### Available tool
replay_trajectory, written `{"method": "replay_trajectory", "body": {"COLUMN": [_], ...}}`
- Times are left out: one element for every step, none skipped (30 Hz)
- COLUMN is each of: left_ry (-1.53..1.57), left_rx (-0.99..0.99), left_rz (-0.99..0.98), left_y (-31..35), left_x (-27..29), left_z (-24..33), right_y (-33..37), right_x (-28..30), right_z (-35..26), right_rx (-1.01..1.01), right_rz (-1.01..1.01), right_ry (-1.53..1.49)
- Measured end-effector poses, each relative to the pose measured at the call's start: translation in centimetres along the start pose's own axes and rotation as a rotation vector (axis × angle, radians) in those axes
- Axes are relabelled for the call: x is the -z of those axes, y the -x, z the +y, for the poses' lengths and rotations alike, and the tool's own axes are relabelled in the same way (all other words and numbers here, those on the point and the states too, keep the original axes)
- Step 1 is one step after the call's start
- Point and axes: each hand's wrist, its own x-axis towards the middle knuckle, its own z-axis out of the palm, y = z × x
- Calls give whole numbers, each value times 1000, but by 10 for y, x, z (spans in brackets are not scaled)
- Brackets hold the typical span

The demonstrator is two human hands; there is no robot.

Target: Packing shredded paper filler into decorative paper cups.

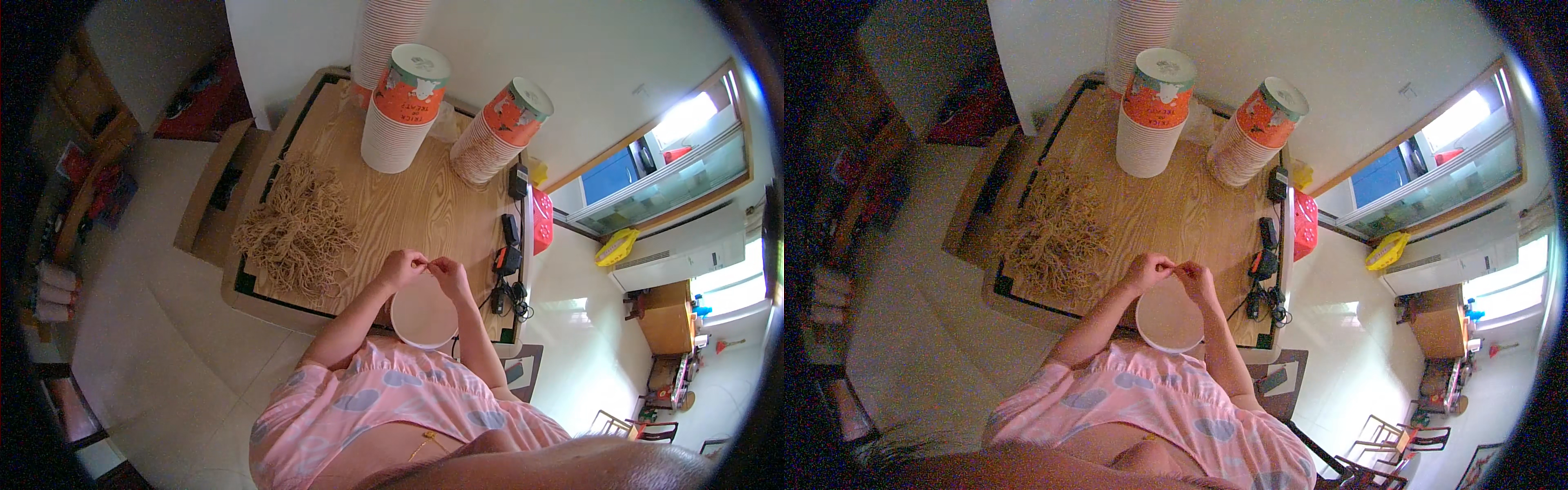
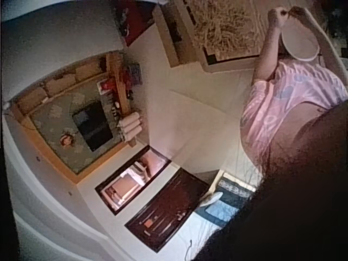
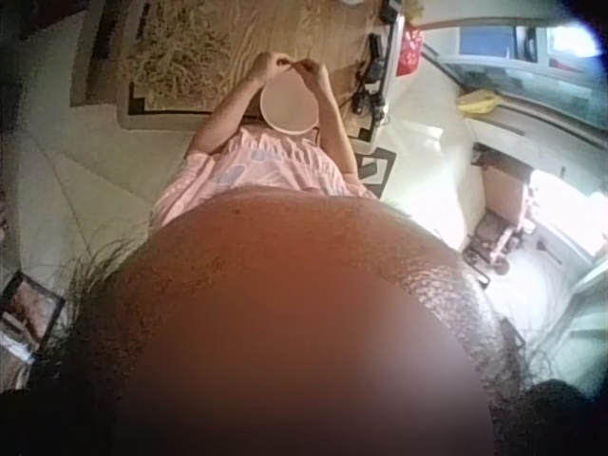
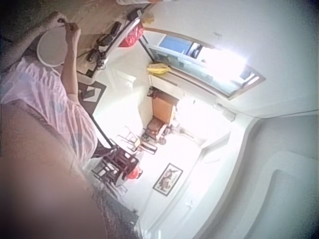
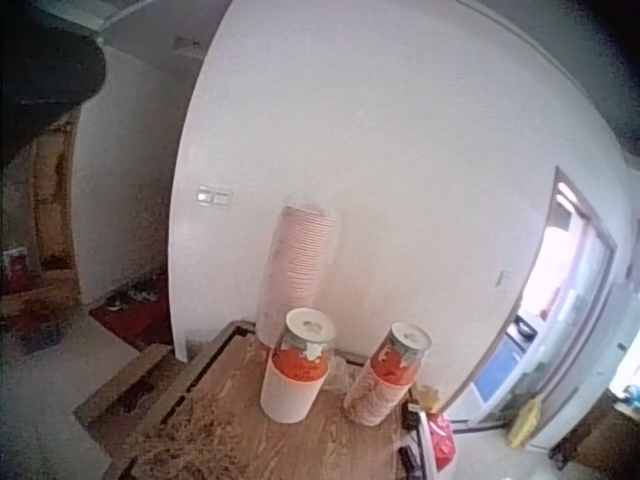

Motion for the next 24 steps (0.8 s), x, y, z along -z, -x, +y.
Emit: {"method": "replay_trajectory", "body": {"left_ry": [-55, -110, -110, -176, -242, -241, -227, -212, -213, -158, -102, -102, -58, -15, -14, 0, 15, 14, 32, 50, 49, 50, 51, 51], "left_rx": [-32, -63, -63, -61, -58, -58, -53, -48, -46, -16, 14, 13, 46, 78, 77, 68, 59, 57, 89, 120, 120, 111, 101, 99], "left_rz": [47, 93, 92, 112, 133, 132, 159, 186, 187, 196, 206, 205, 191, 178, 176, 179, 183, 183, 179, 174, 177, 182, 187, 187], "left_y": [0, 1, 0, -1, -1, -1, -1, -1, 0, 1, 2, 1, 0, 0, 0, 0, -1, -1, -1, -2, -2, -3, -3, -4], "left_x": [-1, -1, -3, -4, -6, -7, -8, -9, -10, -10, -10, -10, -11, -11, -11, -10, -10, -10, -10, -10, -11, -11, -12, -13], "left_z": [0, 0, 1, 1, 1, 1, 1, 1, -1, -4, -7, -9, -10, -12, -11, -10, -9, -10, -11, -12, -15, -18, -22, -24], "right_y": [0, 0, 0, 0, 0, 0, 0, 0, 3, 5, 5, 5, 6, 6, 6, 6, 6, 5, 5, 6, 8, 9, 9, 9], "right_x": [0, -1, -1, -1, -2, -3, -4, -3, -3, -3, -4, -3, -3, -3, -2, -1, -1, -1, -1, 0, -1, -2, -3, -3], "right_z": [-1, -1, -1, 0, 0, 0, -1, -1, -9, -15, -15, -14, -14, -14, -13, -12, -11, -11, -12, -12, -16, -19, -21, -22], "right_rx": [2, 3, 20, 37, 36, 46, 56, 55, 42, 29, 30, 42, 55, 56, 64, 72, 72, 77, 81, 83, 87, 92, 95, 90], "right_rz": [-1, -2, 3, 8, 9, 15, 20, 22, 25, 28, 25, 28, 30, 30, 36, 41, 44, 41, 39, 41, 48, 55, 53, 56], "right_ry": [2, 2, 23, 44, 43, 31, 18, 18, 56, 94, 93, 85, 78, 77, 78, 79, 79, 99, 119, 119, 141, 162, 162, 163]}}
